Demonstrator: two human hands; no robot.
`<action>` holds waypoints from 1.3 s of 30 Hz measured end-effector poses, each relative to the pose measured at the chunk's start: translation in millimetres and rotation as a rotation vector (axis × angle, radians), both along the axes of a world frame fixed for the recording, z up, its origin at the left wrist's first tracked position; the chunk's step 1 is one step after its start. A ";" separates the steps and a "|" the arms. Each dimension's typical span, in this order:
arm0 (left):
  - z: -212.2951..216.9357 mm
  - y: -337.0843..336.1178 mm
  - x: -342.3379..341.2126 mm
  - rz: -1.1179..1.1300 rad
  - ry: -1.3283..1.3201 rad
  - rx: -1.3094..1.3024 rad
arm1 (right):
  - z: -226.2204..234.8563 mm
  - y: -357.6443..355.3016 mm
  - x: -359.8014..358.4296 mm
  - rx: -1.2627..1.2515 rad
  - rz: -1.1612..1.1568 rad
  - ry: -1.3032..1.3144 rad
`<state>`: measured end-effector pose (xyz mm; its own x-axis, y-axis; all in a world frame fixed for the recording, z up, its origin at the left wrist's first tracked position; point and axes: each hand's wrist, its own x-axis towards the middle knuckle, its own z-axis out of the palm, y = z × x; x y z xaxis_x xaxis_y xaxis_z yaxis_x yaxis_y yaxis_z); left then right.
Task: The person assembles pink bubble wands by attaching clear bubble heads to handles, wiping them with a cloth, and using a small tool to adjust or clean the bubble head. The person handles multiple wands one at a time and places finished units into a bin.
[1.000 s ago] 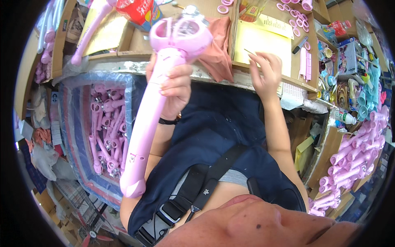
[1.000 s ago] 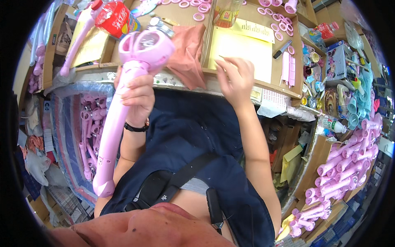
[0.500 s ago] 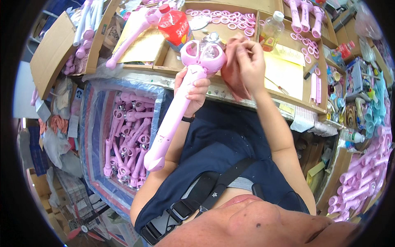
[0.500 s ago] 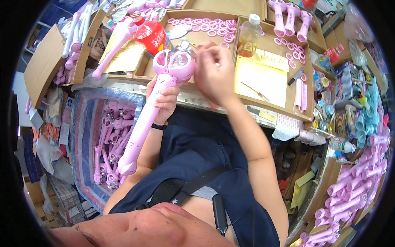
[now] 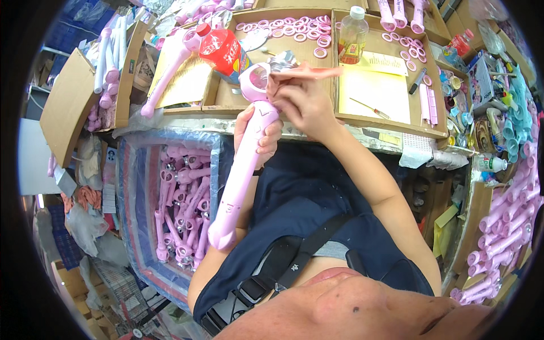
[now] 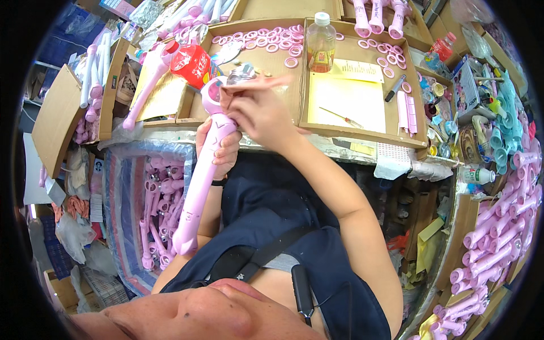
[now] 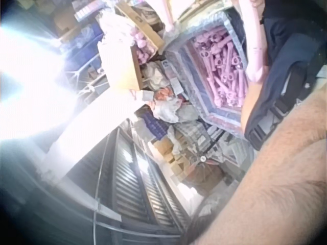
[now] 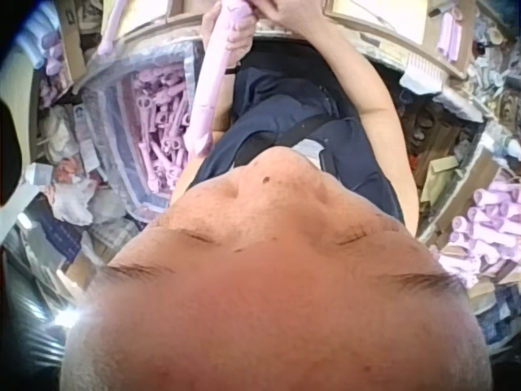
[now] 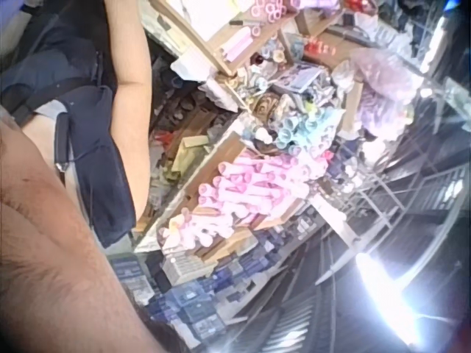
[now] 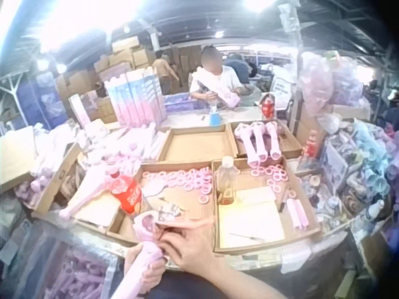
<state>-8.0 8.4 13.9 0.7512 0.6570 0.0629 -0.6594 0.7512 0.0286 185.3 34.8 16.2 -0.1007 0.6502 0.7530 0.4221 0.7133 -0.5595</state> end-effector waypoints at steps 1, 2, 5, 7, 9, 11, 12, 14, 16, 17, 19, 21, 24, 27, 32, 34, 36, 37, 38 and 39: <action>-0.2 -1.5 -1.2 0.015 0.072 0.007 | 5.7 4.6 0.5 -0.070 -0.006 -0.113; 0.4 -3.2 -4.3 0.031 0.034 0.016 | 10.5 7.2 5.0 -0.347 -0.085 0.084; 1.6 -5.4 -12.7 0.059 0.028 0.066 | 19.1 6.4 11.0 -0.496 -0.280 0.508; 0.8 -6.0 -14.3 0.111 0.102 0.123 | 18.4 -1.6 8.3 -0.067 -0.150 0.470; 0.6 -5.0 -14.7 0.149 0.245 0.157 | 14.7 -4.6 5.7 0.114 0.085 -0.030; 2.1 -4.6 -15.6 0.159 0.396 0.210 | 9.3 0.8 9.4 0.016 -0.120 -0.027; 2.9 -4.7 -16.4 0.148 0.308 0.255 | 6.0 7.6 12.7 -0.271 -0.288 0.068; 4.0 -5.1 -18.8 0.165 0.394 0.295 | -3.9 14.9 19.7 -0.344 -0.277 0.322; 3.4 -4.0 -20.4 0.179 0.564 0.361 | -15.9 18.2 20.2 -0.366 -0.178 0.478; 2.1 -0.6 -20.1 0.177 0.701 0.399 | -21.6 19.6 18.3 -0.346 -0.087 0.410; 0.3 7.0 -20.8 0.164 0.661 0.507 | -31.8 16.3 12.4 -0.380 -0.026 0.117; -0.4 16.0 -22.5 0.204 0.661 0.571 | -39.1 9.3 4.9 -0.344 -0.204 0.022; -0.3 22.9 -25.3 0.431 0.792 0.567 | -44.2 -1.9 0.2 -0.227 -0.349 -0.195; -4.9 15.8 -18.7 0.567 0.701 0.446 | -45.3 -5.8 -1.6 -0.376 -0.293 -0.221; -24.3 -15.0 1.2 0.496 0.770 0.482 | -44.3 6.8 -0.7 -0.589 -0.471 -0.314; -29.4 -23.9 3.3 0.568 0.829 0.520 | -42.9 15.8 1.5 -0.644 -0.409 -0.449; -30.1 -27.1 0.8 0.576 0.910 0.540 | -40.5 23.3 4.3 -0.697 -0.351 -0.539; -29.5 -27.3 -0.8 0.564 0.905 0.523 | -39.6 25.3 5.5 -0.716 -0.323 -0.566; -28.5 -26.8 -2.7 0.552 0.900 0.509 | -38.6 26.2 6.7 -0.732 -0.296 -0.593; -27.5 -25.9 -4.2 0.539 0.896 0.488 | -38.0 25.4 7.5 -0.679 -0.309 -0.529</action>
<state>-12.2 -17.5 -13.6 0.2837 0.9588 -0.0155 -0.4873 0.1581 0.8588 192.8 60.2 -21.7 -0.0713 0.9920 0.1041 0.8603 0.1140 -0.4969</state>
